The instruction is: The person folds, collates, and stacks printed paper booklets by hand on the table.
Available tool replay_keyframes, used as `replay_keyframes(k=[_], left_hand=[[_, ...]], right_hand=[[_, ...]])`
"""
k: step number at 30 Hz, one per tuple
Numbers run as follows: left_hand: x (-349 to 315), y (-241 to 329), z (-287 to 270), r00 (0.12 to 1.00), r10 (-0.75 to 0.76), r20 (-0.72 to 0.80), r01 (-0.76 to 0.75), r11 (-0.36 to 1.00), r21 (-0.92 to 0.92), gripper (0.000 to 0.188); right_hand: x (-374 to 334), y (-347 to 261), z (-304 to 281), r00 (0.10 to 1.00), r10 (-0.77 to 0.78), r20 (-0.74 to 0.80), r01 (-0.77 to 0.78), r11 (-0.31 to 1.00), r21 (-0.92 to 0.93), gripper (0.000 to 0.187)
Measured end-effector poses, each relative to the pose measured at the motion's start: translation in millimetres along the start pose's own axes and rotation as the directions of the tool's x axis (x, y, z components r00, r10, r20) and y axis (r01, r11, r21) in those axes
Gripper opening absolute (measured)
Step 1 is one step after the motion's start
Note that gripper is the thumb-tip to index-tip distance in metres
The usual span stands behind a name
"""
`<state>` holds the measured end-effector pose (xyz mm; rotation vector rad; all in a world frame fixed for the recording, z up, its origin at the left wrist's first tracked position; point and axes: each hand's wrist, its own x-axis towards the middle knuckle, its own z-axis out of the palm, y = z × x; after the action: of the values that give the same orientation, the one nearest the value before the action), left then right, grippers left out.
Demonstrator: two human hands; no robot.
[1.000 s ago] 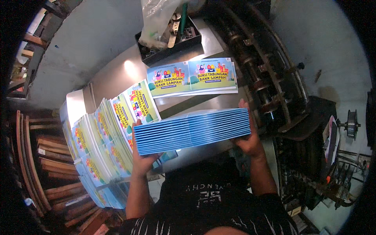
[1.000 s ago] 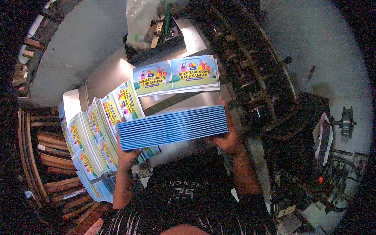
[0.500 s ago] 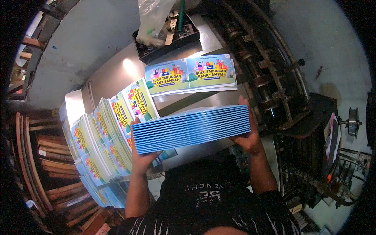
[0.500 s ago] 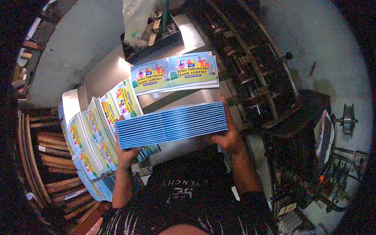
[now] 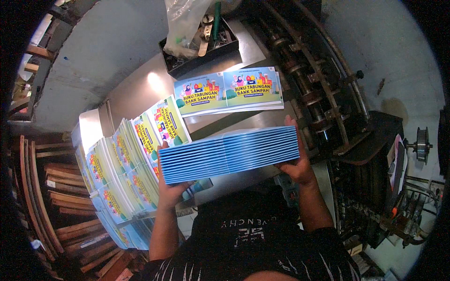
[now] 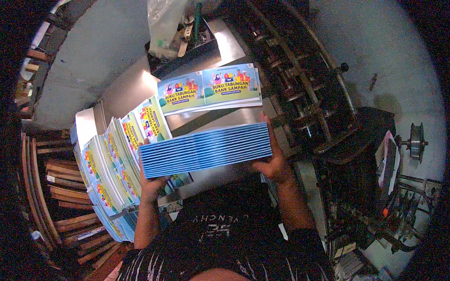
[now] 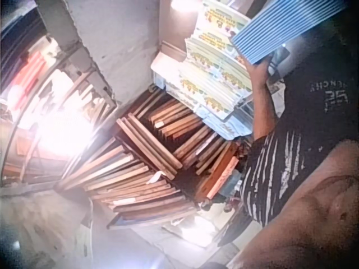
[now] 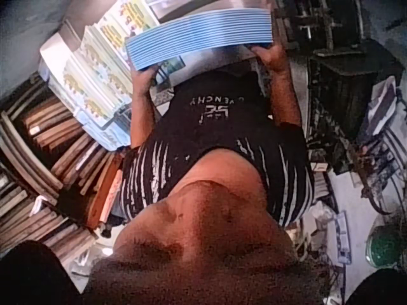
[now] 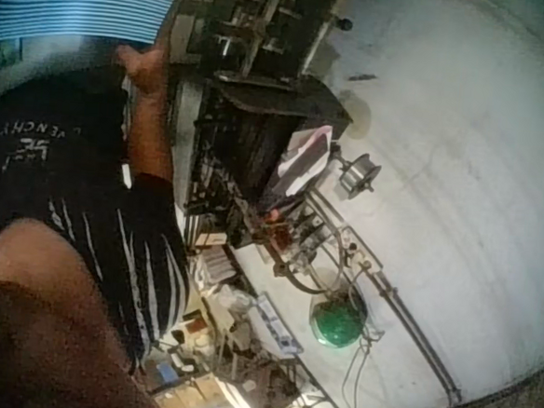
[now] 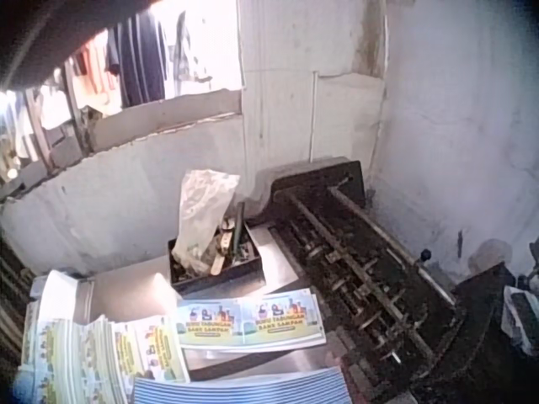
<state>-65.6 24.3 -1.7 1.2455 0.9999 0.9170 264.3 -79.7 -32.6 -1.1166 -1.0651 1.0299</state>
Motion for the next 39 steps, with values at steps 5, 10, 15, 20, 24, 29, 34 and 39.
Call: replay_keyframes(k=[5,10,15,20,24,29,34,39], left_hand=[[-1.8,-11.7,-10.2,0.996,0.087,0.02,-0.087,0.996,0.012,0.109],[4.2,-7.7,-4.0,0.996,-0.03,-0.084,0.048,0.976,0.211,0.074],[10.8,-6.9,-1.9,0.994,-0.056,-0.092,0.06,0.997,0.044,0.05],[22.3,2.2,0.6,0.987,-0.105,-0.121,0.104,0.994,-0.011,0.043],[23.8,13.8,12.7,0.993,-0.081,0.085,0.077,0.996,0.051,0.039],[37.7,21.0,23.5,0.975,-0.156,0.158,0.16,0.987,-0.014,0.038],[57.7,10.4,25.7,0.925,-0.353,0.14,0.294,0.899,0.325,0.042],[73.1,-6.2,24.4,0.912,-0.403,0.078,0.312,0.805,0.504,0.046]], right_hand=[[-0.2,-1.0,4.5,0.999,-0.011,-0.03,0.01,0.999,-0.044,0.101],[2.6,-12.0,10.7,0.989,0.115,-0.098,-0.115,0.993,-0.002,0.075],[8.2,-19.5,12.8,0.984,0.109,-0.138,-0.118,0.991,-0.063,0.066],[-19.8,-16.1,17.9,0.867,0.363,-0.342,-0.194,0.877,0.44,0.056],[-32.5,-46.4,19.4,0.873,0.199,-0.445,-0.289,0.946,-0.144,0.047],[-40.2,-44.8,1.4,0.811,0.322,-0.489,-0.454,0.873,-0.178,0.054],[-8.6,-77.8,21.9,0.615,0.611,-0.5,-0.788,0.506,-0.351,0.067],[74.8,-95.7,66.9,0.985,0.051,-0.163,-0.171,0.341,-0.924,0.075]])
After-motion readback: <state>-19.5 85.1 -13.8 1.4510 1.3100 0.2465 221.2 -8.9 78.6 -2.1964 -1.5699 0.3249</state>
